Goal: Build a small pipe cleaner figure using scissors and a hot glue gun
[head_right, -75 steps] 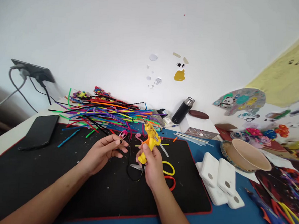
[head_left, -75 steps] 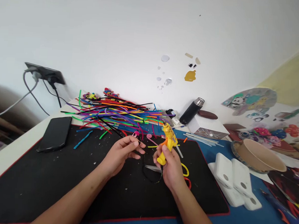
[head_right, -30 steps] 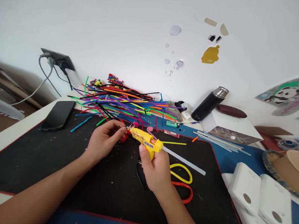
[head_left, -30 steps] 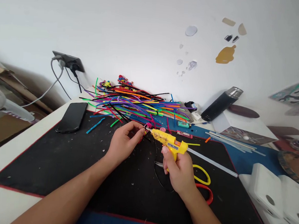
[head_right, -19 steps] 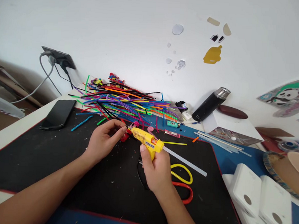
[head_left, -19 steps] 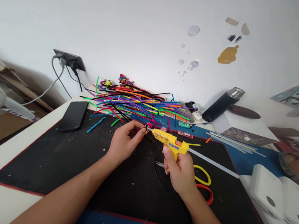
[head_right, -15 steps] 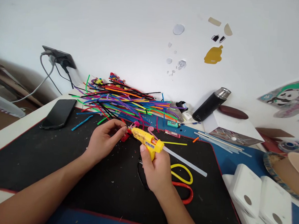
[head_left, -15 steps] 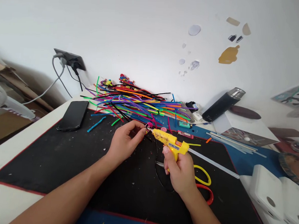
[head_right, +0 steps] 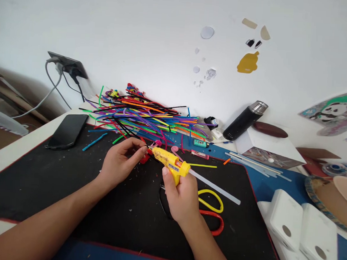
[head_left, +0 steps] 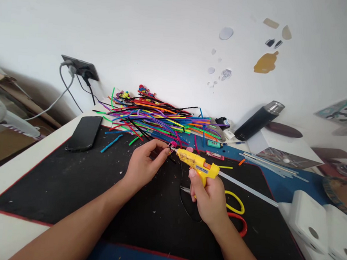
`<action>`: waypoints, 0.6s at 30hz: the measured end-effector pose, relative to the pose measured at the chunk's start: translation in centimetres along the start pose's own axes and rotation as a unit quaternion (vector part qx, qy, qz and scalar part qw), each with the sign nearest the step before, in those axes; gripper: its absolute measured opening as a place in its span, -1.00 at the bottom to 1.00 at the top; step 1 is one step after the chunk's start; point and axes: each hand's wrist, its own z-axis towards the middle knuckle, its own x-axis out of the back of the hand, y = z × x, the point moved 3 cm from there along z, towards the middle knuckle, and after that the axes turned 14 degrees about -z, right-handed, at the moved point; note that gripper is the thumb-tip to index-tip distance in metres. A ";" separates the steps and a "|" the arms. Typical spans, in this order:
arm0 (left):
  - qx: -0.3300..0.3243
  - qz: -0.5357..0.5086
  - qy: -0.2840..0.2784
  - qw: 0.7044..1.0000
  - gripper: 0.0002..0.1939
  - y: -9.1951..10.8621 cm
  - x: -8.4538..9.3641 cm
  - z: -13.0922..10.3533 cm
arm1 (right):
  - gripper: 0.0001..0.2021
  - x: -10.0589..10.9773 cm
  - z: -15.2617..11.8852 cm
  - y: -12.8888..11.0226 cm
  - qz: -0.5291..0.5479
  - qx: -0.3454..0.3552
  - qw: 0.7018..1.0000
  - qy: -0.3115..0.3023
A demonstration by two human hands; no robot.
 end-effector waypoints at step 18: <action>-0.019 0.013 -0.001 1.000 -0.82 0.3 -0.1 -0.1 | -0.42 -0.1 0.0 0.1 0.009 -0.007 1.000 -0.001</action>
